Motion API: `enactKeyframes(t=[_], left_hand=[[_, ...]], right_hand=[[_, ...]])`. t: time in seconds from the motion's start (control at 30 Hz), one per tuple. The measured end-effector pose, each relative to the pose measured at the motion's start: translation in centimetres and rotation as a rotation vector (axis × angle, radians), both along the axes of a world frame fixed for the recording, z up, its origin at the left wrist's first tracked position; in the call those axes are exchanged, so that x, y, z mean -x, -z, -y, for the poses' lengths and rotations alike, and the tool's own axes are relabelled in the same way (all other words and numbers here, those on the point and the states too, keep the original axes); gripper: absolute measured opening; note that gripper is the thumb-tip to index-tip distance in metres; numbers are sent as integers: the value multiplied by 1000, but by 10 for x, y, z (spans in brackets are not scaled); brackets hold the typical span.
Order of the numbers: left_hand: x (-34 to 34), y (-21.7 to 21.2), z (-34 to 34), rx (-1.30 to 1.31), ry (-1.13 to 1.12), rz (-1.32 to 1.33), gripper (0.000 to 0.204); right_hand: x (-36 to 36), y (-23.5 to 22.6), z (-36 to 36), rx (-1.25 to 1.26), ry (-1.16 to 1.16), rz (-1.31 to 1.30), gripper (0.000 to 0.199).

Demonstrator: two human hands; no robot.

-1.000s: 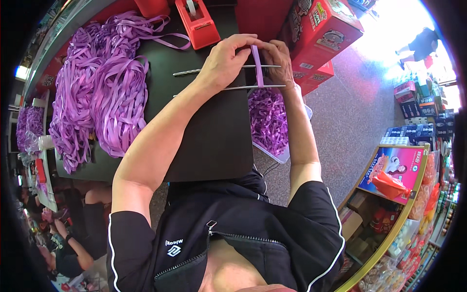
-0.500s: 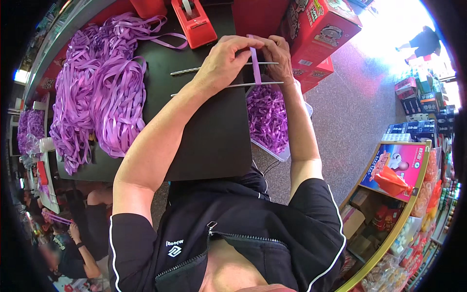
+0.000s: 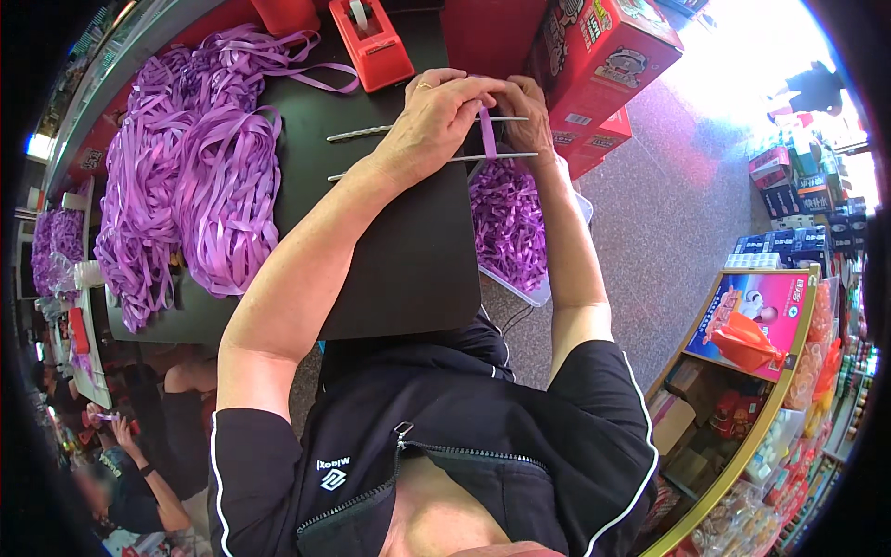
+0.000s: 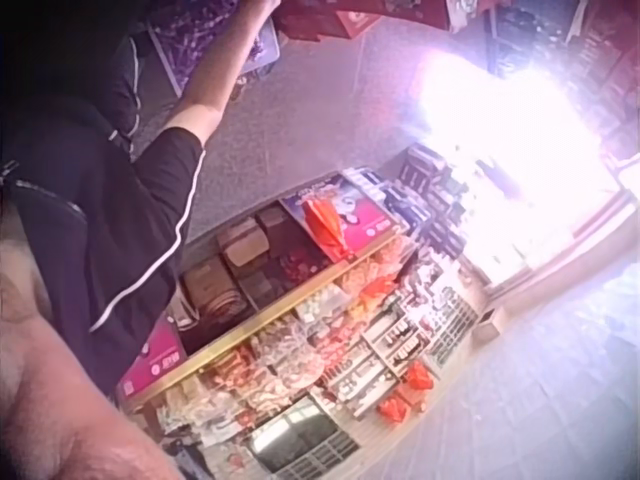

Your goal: Measuring, wrapping, and cutting purple ribbons using metal rods as a template and a tape dispenser.

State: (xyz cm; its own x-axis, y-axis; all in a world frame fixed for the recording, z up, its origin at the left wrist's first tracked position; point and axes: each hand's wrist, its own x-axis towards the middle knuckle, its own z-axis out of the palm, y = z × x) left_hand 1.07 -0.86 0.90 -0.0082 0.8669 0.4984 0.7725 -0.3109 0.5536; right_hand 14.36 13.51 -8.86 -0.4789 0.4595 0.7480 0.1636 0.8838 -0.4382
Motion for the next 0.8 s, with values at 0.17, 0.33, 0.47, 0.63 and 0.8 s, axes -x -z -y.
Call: enactKeyframes(t=[0.17,0.33,0.47,0.63,0.8], left_hand=[[0,3,2,20,-8,-36,27],[1,2,4,30,-8,-17,28],[4,3,-1,-23,1,36,27],[6,-4,1,-109,-64,141,26],[3,-18,15,-140,-138,5,23]], right_hand=[[-20,29,32,195,-33,-11,18],[-45,38,103,652,-72,-242,18],[-43,21,143,777,-54,-446,17],[-45,-15,168,574,162,-276,16],[-48,-55,185,525,229,-111,18]])
